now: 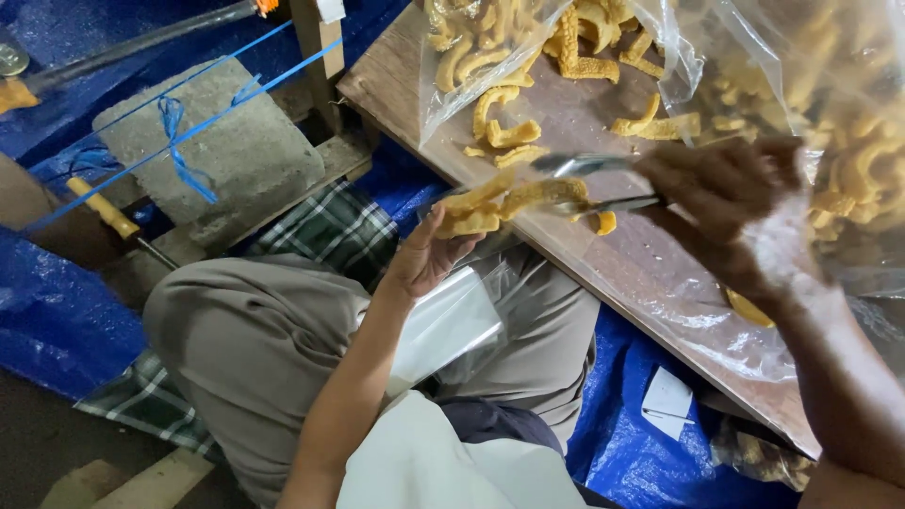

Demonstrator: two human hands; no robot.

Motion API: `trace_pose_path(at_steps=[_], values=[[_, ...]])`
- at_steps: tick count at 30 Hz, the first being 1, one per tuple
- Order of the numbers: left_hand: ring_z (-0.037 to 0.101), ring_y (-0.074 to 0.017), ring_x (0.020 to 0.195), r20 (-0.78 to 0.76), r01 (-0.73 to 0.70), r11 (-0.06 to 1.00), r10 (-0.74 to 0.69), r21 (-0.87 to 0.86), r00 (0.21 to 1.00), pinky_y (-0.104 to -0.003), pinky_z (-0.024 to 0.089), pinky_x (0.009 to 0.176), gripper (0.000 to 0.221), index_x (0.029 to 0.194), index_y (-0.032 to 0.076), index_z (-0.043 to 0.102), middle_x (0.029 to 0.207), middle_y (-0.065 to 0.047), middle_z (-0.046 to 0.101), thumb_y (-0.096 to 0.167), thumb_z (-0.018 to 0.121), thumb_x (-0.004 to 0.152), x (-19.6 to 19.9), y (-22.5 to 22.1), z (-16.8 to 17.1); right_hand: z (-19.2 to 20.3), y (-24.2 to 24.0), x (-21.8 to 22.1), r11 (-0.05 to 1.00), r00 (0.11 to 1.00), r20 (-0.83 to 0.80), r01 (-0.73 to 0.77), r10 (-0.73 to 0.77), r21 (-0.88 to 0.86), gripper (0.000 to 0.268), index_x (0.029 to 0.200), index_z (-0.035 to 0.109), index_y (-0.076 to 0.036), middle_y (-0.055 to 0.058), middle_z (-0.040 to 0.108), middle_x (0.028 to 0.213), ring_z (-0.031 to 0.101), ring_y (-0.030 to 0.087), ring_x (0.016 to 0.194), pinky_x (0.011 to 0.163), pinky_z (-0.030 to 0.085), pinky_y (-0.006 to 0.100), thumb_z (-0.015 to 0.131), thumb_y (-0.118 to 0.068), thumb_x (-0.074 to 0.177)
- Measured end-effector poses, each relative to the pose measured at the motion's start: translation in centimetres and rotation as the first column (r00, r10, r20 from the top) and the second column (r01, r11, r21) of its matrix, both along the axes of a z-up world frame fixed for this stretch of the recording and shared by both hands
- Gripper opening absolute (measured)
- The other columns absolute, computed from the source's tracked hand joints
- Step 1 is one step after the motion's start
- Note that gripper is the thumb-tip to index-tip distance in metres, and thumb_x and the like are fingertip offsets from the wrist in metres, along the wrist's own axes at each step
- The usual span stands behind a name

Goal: A person is manually packaging fried snacks into small plastic bags using tongs and a heat sealer.

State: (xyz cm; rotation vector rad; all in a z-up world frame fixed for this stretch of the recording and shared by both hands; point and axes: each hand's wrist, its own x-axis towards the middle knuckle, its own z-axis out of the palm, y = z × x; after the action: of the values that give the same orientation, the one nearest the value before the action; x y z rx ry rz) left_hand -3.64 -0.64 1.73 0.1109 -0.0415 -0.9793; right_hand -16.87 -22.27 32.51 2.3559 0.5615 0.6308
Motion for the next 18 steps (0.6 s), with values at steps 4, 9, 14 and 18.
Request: trace_pose_path(at_steps=[4, 9, 14, 18], values=[[0.07, -0.0309, 0.112, -0.03, 0.013, 0.997, -0.015, -0.082, 0.999, -0.033, 0.064, 0.092, 0.062, 0.142, -0.002, 0.049, 0.135, -0.022, 0.062, 0.03, 0.074, 0.095, -0.6, -0.4, -1.2, -0.1, -2.5, -1.6, 0.989, 0.993, -0.012, 0.114, -0.114, 0.091, 0.041, 0.13, 0.086, -0.022, -0.003, 0.082, 0.123, 0.057, 0.013, 0.096, 0.103, 0.032, 0.034, 0.091, -0.047, 0.097], [0.068, -0.0256, 0.119, -0.044, 0.047, 0.937, -0.066, -0.345, 0.997, -0.038, 0.056, 0.109, 0.056, 0.146, 0.002, 0.047, 0.131, -0.018, 0.067, 0.028, 0.069, 0.102, -1.5, -0.9, -0.8, 0.7, -2.7, -2.6, 0.732, 0.955, -0.269, 0.096, 0.123, 0.675, 0.05, 0.124, 0.07, 0.009, 0.029, 0.068, 0.121, 0.071, 0.03, 0.094, 0.074, 0.061, 0.035, 0.092, -0.005, 0.081], [0.057, -0.0266, 0.137, -0.05, 0.036, 0.885, -0.066, -0.464, 0.997, -0.043, 0.045, 0.121, 0.053, 0.156, 0.005, 0.04, 0.147, -0.019, 0.057, 0.025, 0.058, 0.11, -0.5, -0.7, -1.5, -5.2, -8.4, -3.8, 0.548, 0.902, -0.369, 0.431, -0.227, 0.717, 0.053, 0.139, 0.066, 0.011, 0.025, 0.066, 0.109, 0.058, 0.027, 0.081, 0.061, 0.051, 0.033, 0.084, -0.003, 0.092], [0.064, -0.0343, 0.127, -0.015, 0.037, 0.894, -0.048, -0.447, 0.999, -0.048, 0.057, 0.109, 0.053, 0.156, 0.008, 0.04, 0.15, -0.024, 0.053, 0.027, 0.056, 0.11, -0.6, -0.6, -0.7, -13.9, -12.9, -4.2, 0.066, 0.601, -0.632, 0.748, -0.49, 0.66, 0.053, 0.132, 0.063, -0.005, 0.021, 0.064, 0.12, 0.061, 0.031, 0.102, 0.081, 0.052, 0.046, 0.08, -0.025, 0.087]])
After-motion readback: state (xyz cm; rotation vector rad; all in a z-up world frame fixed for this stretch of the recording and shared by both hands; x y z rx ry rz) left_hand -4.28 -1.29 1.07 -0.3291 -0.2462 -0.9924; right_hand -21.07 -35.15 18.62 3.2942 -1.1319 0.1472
